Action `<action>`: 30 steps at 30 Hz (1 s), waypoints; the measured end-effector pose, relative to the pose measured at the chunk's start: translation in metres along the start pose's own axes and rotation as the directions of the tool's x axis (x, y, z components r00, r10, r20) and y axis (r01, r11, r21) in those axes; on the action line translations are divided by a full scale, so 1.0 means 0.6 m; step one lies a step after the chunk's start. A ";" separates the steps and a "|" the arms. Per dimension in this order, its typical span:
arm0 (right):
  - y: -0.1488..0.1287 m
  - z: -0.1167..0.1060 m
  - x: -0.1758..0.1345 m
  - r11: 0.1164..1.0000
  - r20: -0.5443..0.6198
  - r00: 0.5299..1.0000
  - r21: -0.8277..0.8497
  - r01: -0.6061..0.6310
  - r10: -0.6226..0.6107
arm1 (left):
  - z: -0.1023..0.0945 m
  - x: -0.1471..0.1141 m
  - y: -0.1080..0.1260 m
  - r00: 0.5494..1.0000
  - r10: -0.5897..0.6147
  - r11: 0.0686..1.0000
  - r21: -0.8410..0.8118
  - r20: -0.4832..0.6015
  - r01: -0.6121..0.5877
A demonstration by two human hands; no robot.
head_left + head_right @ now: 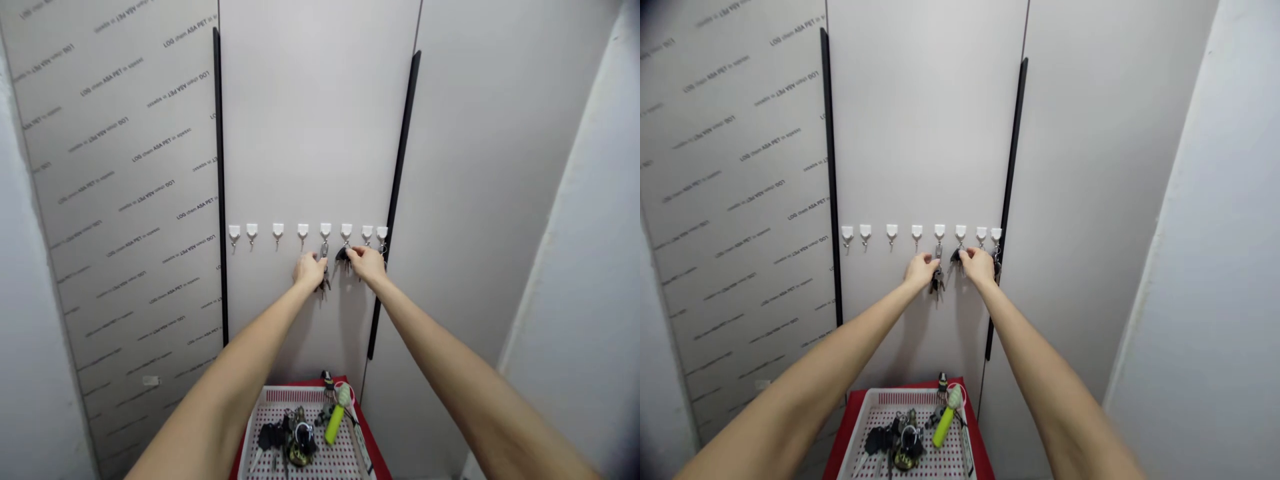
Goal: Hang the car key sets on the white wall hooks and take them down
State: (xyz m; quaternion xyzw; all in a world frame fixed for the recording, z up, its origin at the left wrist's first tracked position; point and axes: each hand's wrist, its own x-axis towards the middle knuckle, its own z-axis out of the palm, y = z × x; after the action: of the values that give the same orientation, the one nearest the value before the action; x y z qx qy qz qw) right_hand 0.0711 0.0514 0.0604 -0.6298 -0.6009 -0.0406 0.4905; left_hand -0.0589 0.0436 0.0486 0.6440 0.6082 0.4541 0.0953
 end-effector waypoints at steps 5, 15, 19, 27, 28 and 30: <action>-0.010 0.008 -0.012 0.988 0.053 0.998 -0.155 -0.014 0.023 | 0.022 0.007 0.013 1.000 -0.015 0.997 0.073 0.005 0.014; -0.028 -0.031 0.012 0.980 -0.002 0.999 -0.194 0.034 -0.035 | -0.012 0.023 0.036 0.998 -0.002 0.993 -0.115 -0.069 -0.006; -0.044 -0.049 0.007 0.969 0.048 0.995 -0.227 0.097 -0.089 | -0.032 0.030 0.053 0.998 0.033 0.979 -0.199 -0.049 -0.042; -0.005 -0.012 -0.130 0.900 0.399 0.886 -0.254 0.355 -0.237 | -0.003 -0.084 -0.036 0.961 0.164 0.976 -0.181 0.223 -0.125; 0.006 0.000 -0.158 0.893 0.450 0.862 -0.252 0.372 -0.233 | 0.005 -0.109 -0.057 0.951 0.150 0.979 -0.172 0.271 -0.105; 0.027 0.025 -0.213 0.883 0.534 0.819 -0.257 0.393 -0.210 | 0.019 -0.156 -0.099 0.927 0.106 0.989 -0.135 0.359 -0.061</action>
State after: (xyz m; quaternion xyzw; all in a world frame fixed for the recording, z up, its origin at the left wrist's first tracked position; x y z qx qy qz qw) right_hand 0.0411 -0.0269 -0.0385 -0.5920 -0.7814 -0.0656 0.1862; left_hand -0.0779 -0.0186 -0.0422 0.7356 0.5231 0.3662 0.2260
